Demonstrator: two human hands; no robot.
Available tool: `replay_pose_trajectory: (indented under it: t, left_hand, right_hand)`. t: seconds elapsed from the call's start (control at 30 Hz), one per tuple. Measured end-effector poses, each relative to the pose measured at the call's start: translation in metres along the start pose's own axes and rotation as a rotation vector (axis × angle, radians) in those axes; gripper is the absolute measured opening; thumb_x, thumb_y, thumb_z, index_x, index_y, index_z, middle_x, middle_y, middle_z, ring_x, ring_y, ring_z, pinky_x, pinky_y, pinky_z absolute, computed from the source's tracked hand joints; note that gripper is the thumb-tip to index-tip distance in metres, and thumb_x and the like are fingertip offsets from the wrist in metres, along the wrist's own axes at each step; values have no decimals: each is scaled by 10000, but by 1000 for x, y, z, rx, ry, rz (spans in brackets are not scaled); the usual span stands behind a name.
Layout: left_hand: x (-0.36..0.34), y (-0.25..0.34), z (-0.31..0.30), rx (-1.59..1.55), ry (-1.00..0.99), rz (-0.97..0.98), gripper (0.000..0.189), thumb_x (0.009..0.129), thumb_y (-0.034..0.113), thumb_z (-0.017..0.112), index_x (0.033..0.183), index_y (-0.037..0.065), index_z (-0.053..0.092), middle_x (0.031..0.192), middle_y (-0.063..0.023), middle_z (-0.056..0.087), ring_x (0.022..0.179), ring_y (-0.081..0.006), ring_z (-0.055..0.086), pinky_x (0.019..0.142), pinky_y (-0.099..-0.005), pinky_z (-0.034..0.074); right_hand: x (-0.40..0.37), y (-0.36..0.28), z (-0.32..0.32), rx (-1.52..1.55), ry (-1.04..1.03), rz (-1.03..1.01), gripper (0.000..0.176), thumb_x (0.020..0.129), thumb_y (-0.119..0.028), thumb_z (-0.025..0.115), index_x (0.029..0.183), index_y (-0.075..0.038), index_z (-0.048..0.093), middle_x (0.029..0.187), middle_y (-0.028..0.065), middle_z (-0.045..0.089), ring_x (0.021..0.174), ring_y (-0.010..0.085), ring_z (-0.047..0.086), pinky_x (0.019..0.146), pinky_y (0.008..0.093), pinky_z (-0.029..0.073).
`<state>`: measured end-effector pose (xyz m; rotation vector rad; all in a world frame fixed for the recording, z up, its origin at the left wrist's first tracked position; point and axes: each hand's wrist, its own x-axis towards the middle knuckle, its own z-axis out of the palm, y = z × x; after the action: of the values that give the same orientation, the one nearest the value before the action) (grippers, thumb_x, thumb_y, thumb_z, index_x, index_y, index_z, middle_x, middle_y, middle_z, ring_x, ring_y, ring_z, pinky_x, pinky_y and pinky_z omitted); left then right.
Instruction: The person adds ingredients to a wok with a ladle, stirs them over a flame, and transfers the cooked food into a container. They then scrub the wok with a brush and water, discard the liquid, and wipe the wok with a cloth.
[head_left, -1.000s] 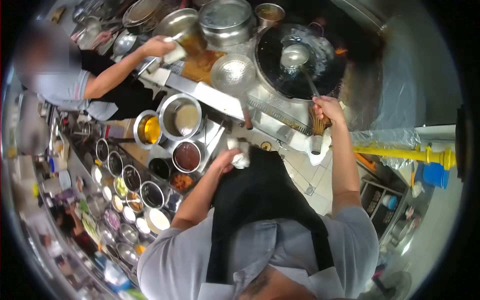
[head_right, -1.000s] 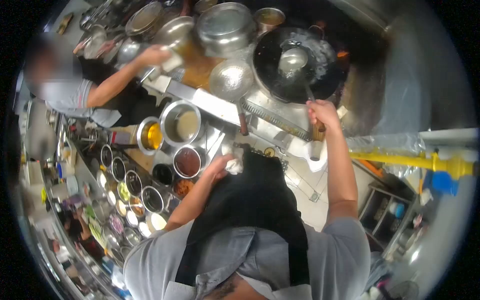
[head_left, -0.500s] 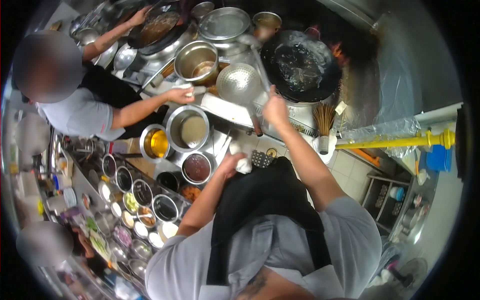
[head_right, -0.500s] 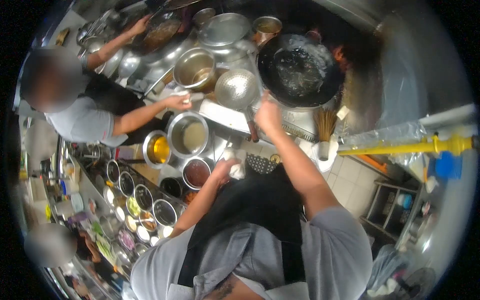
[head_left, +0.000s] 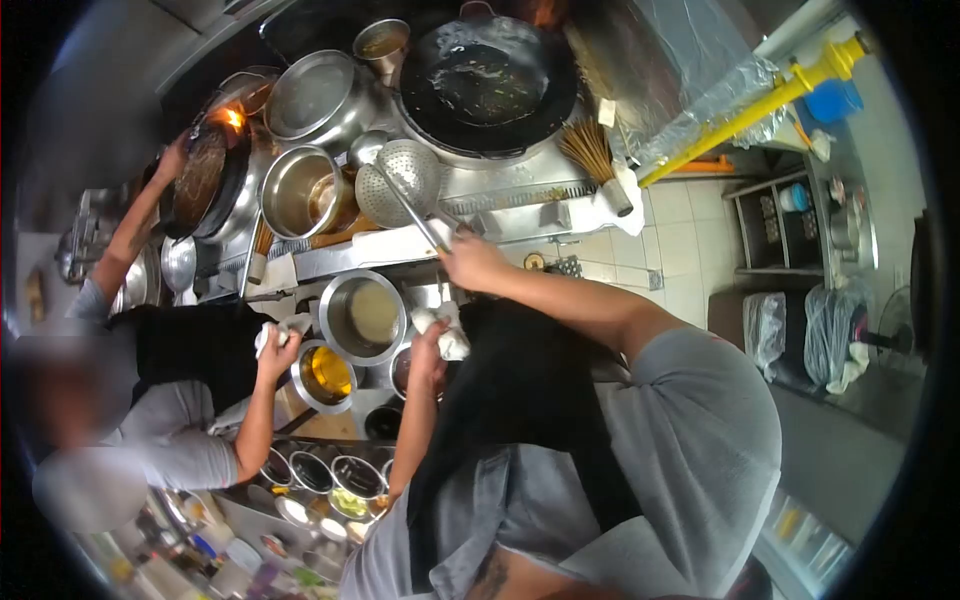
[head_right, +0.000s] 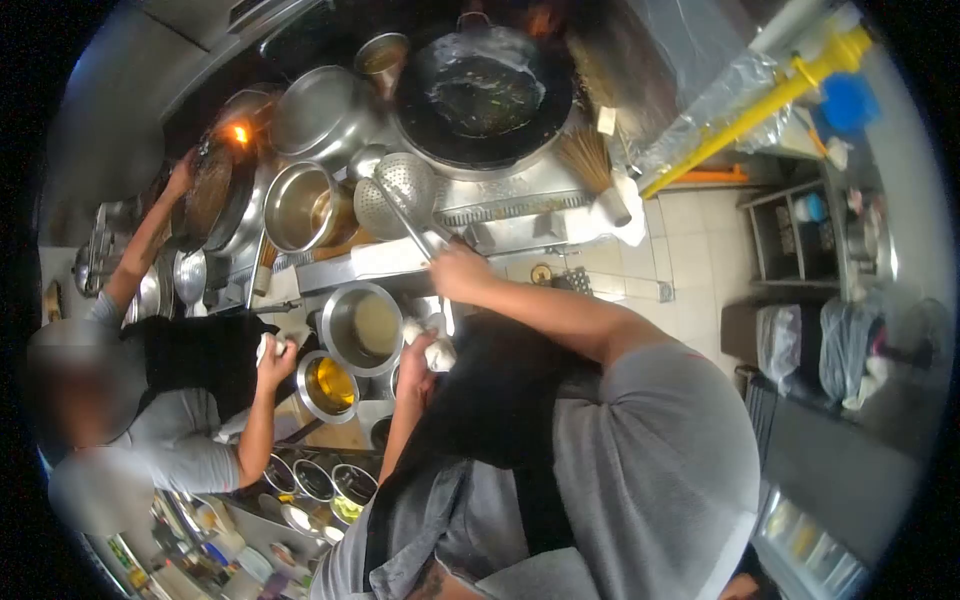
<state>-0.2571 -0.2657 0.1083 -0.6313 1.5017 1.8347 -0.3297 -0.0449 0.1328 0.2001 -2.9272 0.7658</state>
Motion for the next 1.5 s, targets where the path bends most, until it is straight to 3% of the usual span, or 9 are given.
replay_pose_trajectory:
  t: [0.07, 0.17, 0.4, 0.6, 0.67, 0.8, 1.17, 1.27, 1.5]
  left_hand:
    - [-4, 8, -6, 84, 84, -36, 303, 833, 287, 713, 968, 42, 595, 605, -19, 562, 299, -110, 388, 266, -264, 224]
    - [-25, 51, 18, 162, 68, -55, 248, 835, 219, 685, 961, 25, 595, 623, -42, 584, 292, -113, 375, 264, -268, 229]
    - [23, 60, 49, -18, -91, -30, 288, 852, 153, 639, 1077, -26, 617, 868, -112, 672, 721, -234, 682, 551, -360, 519]
    - [72, 71, 101, -184, -277, -18, 255, 882, 91, 601, 1107, -28, 597, 989, -120, 669, 861, -271, 683, 773, -418, 564]
    - [83, 79, 123, -220, -303, -36, 242, 893, 109, 587, 1101, -13, 594, 1000, -119, 663, 874, -269, 679, 782, -419, 563]
    - [115, 91, 173, -299, -343, -20, 204, 928, 163, 542, 1060, 19, 598, 988, -101, 655, 928, -267, 666, 852, -423, 545]
    - [163, 138, 264, -367, -228, 16, 341, 955, 266, 565, 1166, -1, 569, 1023, -101, 653, 939, -235, 659, 840, -405, 552]
    - [185, 126, 260, -388, -170, 27, 397, 953, 300, 583, 1207, -4, 562, 1041, -97, 646, 937, -226, 656, 821, -402, 552]
    - [184, 113, 267, -270, 87, 34, 514, 933, 360, 600, 1258, -33, 540, 1045, -90, 637, 930, -204, 636, 814, -374, 530]
  right_hand:
    - [-34, 35, -24, 270, -278, 363, 416, 941, -307, 565, 838, 78, 685, 851, 294, 673, 855, 459, 666, 818, 503, 531]
    - [-87, 175, 68, 455, -529, 1080, 328, 875, -261, 625, 655, -18, 631, 602, 125, 617, 500, 219, 609, 411, 365, 494]
    - [-100, 220, 154, 1575, 160, 1369, 230, 910, -275, 694, 857, -61, 631, 657, 60, 594, 608, 212, 637, 616, 373, 568]
    - [-110, 177, 7, 681, -500, 1048, 463, 891, -462, 687, 723, -30, 683, 673, 128, 666, 639, 254, 672, 638, 402, 571]
    - [-128, 190, -21, 167, 113, 698, 491, 879, -486, 671, 687, -37, 714, 717, 212, 683, 671, 331, 687, 641, 446, 565]
    - [-105, 222, -128, -549, 139, 790, 327, 863, -262, 647, 1102, -40, 630, 1081, 163, 656, 1076, 350, 612, 802, 468, 552]
    - [-96, 224, -264, 620, -18, 994, 458, 790, -209, 655, 1159, 59, 618, 996, 302, 677, 912, 347, 702, 795, 439, 558]
    - [-56, 212, -306, 223, 263, 297, 579, 813, -162, 660, 1368, -42, 542, 1052, 237, 700, 984, 346, 695, 851, 409, 548]
    - [111, 263, -307, -440, -497, 337, 430, 808, -120, 587, 1231, -113, 661, 1125, 208, 686, 1045, 371, 669, 893, 456, 548]
